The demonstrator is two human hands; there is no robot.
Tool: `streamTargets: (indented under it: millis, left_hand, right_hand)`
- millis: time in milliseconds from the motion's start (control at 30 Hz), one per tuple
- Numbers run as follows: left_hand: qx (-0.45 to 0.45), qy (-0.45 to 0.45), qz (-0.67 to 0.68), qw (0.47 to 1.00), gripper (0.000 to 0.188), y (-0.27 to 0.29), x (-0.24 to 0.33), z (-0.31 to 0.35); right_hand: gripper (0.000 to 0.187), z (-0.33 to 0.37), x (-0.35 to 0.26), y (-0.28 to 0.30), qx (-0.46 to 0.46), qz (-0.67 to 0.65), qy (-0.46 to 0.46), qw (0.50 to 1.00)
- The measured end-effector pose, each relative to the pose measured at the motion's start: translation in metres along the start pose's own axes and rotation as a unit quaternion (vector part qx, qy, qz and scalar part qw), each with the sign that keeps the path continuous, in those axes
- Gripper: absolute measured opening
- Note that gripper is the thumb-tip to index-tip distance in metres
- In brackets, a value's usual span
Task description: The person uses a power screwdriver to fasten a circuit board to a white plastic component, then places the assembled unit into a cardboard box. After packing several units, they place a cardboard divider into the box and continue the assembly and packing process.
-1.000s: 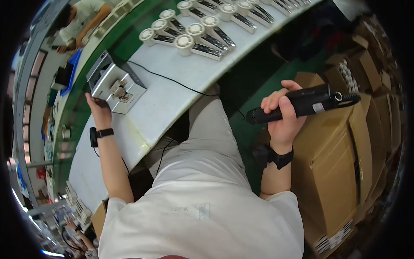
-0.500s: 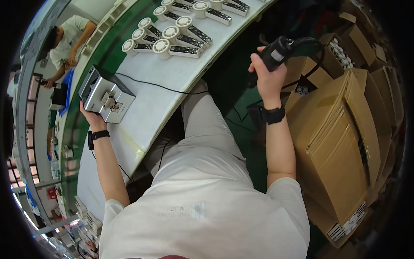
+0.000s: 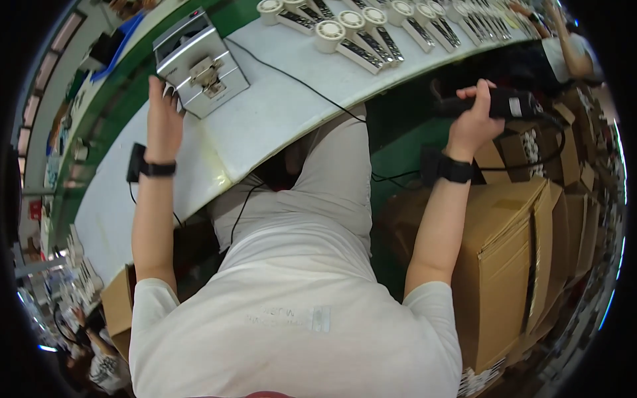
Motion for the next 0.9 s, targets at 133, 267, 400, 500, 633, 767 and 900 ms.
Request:
streamTargets:
  millis: [133, 267, 400, 500, 633, 767, 900]
  left_hand:
    - [-0.292, -0.289, -0.383, 0.828, 0.027, -0.065, -0.03, 0.181]
    - [-0.378, -0.136, -0.508, 0.762, 0.03, -0.069, -0.19, 0.189]
    - [-0.325, -0.166, -0.516, 0.775, 0.031, -0.081, -0.234, 0.122]
    - [-0.291, -0.189, -0.524, 0.778, 0.033, -0.057, -0.263, 0.089]
    - [-0.252, -0.22, -0.54, 0.772, 0.035, -0.046, -0.298, 0.071]
    - [-0.21, -0.258, -0.567, 0.753, 0.038, -0.057, -0.32, 0.062]
    - [-0.168, -0.303, -0.595, 0.725, 0.04, -0.118, -0.32, 0.079]
  right_hand:
    - [0.009, 0.014, -0.004, 0.007, -0.007, 0.03, -0.007, 1.0]
    - [0.01, 0.011, -0.01, 0.008, -0.025, 0.036, -0.011, 0.999]
    - [0.011, 0.011, -0.024, 0.002, -0.048, 0.041, -0.006, 0.998]
    - [0.01, 0.012, -0.037, -0.003, -0.058, 0.047, -0.002, 0.997]
    - [0.01, 0.012, -0.042, 0.008, -0.045, 0.055, -0.008, 0.997]
    - [0.01, 0.012, -0.027, 0.026, -0.031, 0.056, -0.022, 0.998]
    - [0.011, 0.011, -0.026, 0.033, -0.021, 0.069, -0.011, 0.997]
Point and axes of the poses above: each hand's wrist, its own z-axis away from the middle knuckle, its own y-axis out of the back of the hand, x = y × z, the point moved 9 cm from there along -z, towards the middle knuckle, and after that the axes turned 7 degrees about -z, right-handed, at the moved point
